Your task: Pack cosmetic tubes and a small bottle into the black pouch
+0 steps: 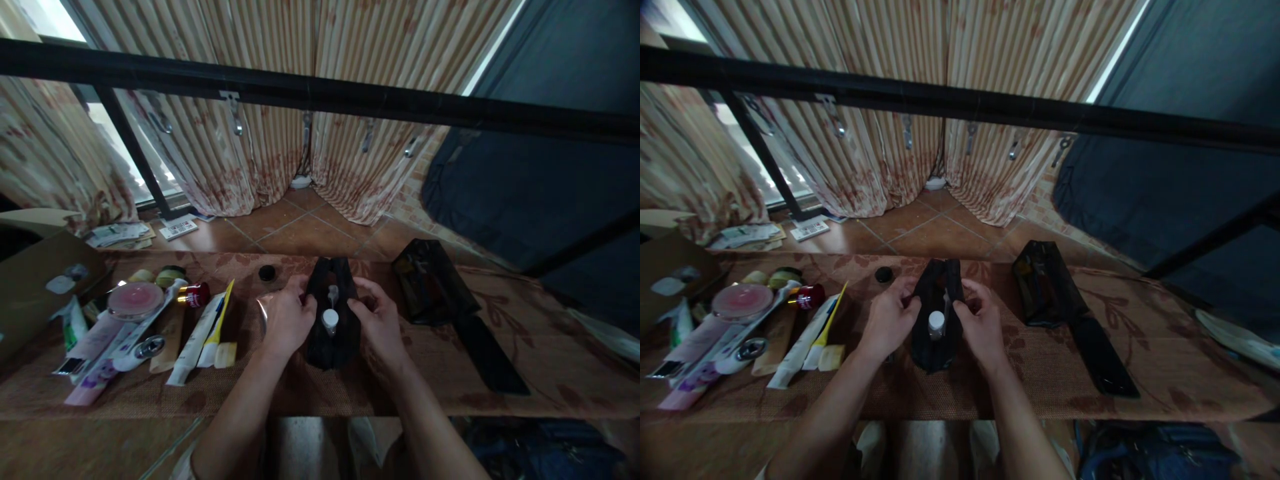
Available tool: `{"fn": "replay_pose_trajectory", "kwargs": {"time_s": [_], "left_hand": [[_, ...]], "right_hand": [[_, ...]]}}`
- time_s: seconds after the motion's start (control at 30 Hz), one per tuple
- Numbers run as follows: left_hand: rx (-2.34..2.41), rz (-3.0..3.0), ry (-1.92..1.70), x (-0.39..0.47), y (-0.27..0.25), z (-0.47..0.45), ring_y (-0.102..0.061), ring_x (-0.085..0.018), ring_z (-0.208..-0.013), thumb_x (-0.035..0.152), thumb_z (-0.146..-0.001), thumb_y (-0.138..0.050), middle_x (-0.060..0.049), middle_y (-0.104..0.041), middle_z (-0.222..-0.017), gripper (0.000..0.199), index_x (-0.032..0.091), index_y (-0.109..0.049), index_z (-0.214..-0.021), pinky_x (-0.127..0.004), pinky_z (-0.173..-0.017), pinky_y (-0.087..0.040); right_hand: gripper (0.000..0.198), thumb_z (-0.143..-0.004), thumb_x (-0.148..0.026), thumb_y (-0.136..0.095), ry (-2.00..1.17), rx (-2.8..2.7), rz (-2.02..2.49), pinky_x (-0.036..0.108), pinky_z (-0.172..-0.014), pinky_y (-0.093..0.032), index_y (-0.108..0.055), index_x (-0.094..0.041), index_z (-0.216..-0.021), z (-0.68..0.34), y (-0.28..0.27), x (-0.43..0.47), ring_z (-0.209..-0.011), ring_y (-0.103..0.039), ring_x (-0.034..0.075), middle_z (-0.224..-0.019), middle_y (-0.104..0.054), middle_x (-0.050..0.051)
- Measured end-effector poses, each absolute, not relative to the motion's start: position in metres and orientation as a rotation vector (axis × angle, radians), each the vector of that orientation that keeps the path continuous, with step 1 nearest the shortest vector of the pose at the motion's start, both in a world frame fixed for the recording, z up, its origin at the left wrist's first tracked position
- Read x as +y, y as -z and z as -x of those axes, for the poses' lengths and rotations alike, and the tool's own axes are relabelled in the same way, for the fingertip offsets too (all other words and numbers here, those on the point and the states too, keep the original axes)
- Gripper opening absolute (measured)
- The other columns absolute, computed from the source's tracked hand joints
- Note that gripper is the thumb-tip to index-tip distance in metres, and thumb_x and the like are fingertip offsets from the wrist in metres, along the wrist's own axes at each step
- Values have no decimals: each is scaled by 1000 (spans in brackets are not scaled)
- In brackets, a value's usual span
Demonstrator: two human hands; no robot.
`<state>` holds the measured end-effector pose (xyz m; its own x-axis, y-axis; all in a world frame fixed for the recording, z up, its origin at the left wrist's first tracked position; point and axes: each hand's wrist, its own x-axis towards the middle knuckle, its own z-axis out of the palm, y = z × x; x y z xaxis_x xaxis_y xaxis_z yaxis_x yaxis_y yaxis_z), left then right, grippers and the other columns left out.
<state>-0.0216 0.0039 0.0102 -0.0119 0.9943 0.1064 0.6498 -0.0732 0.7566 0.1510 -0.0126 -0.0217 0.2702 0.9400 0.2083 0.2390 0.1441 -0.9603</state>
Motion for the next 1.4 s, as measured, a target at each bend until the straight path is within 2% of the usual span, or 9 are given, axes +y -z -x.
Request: {"fn": "replay_pose_trajectory", "kwargs": {"time_s": [0.1,0.2,0.33,0.4,0.53,0.67,1.03,1.3,1.4], "left_hand": [[1746,-1787,-881,3,-12,22,-65,-18,-69,16,-81,-53,1,-69,-76,30,23,-60,-110,-30,-69,-44],[1744,-1790,-907,2,-10,22,-66,-18,-72,13,-80,-53,1,-68,-79,31,24,-60,-109,-30,-71,-45],[1663,-1815,-1038,4,-2,23,-66,-18,-85,6,-77,-51,-2,-68,-96,34,24,-61,-104,-30,-75,-47],[1654,-1821,-1056,5,0,23,-65,-18,-85,5,-76,-51,-4,-67,-101,35,23,-61,-103,-31,-75,-48],[1608,-1841,-1030,5,0,22,-64,-17,-80,5,-78,-49,-4,-64,-100,31,22,-64,-99,-33,-78,-50],[1546,-1866,-985,5,-1,21,-65,-19,-88,5,-80,-46,-5,-64,-101,29,20,-67,-94,-35,-86,-50],[1509,-1886,-986,5,1,20,-66,-21,-101,4,-81,-46,-7,-65,-109,34,19,-68,-102,-38,-97,-49],[1498,-1888,-985,5,0,20,-66,-21,-99,6,-83,-46,-7,-66,-110,33,20,-68,-104,-38,-95,-50],[1496,-1879,-986,4,1,20,-67,-20,-98,8,-86,-46,-7,-65,-111,31,19,-67,-105,-37,-93,-51]], "right_hand": [[41,-75,-27,-66,-812,-1160,1368,26,-52,-44,-66,-22,-116,-153,24,-12,-59,-56,15,-80,-69,1],[42,-75,-26,-64,-780,-1181,1370,27,-56,-47,-65,-22,-117,-154,27,-11,-62,-59,16,-91,-72,3],[41,-74,-25,-64,-746,-1201,1334,29,-60,-50,-65,-22,-115,-154,27,-10,-70,-64,17,-103,-73,5],[40,-74,-24,-63,-733,-1203,1320,30,-63,-51,-65,-22,-114,-153,26,-11,-75,-66,19,-106,-72,5],[39,-74,-24,-63,-740,-1191,1338,32,-66,-52,-66,-22,-113,-151,22,-12,-76,-66,19,-105,-73,5],[40,-74,-24,-64,-753,-1188,1321,34,-69,-53,-67,-22,-113,-150,20,-12,-83,-68,22,-108,-73,6],[38,-75,-23,-63,-747,-1207,1296,33,-72,-53,-66,-23,-113,-150,22,-12,-91,-69,23,-106,-73,6],[38,-75,-23,-62,-725,-1207,1321,29,-63,-48,-68,-23,-112,-152,26,-11,-69,-61,16,-97,-71,4],[36,-75,-22,-61,-723,-1221,1326,29,-62,-47,-70,-23,-110,-153,27,-12,-68,-59,15,-93,-70,3]]}}
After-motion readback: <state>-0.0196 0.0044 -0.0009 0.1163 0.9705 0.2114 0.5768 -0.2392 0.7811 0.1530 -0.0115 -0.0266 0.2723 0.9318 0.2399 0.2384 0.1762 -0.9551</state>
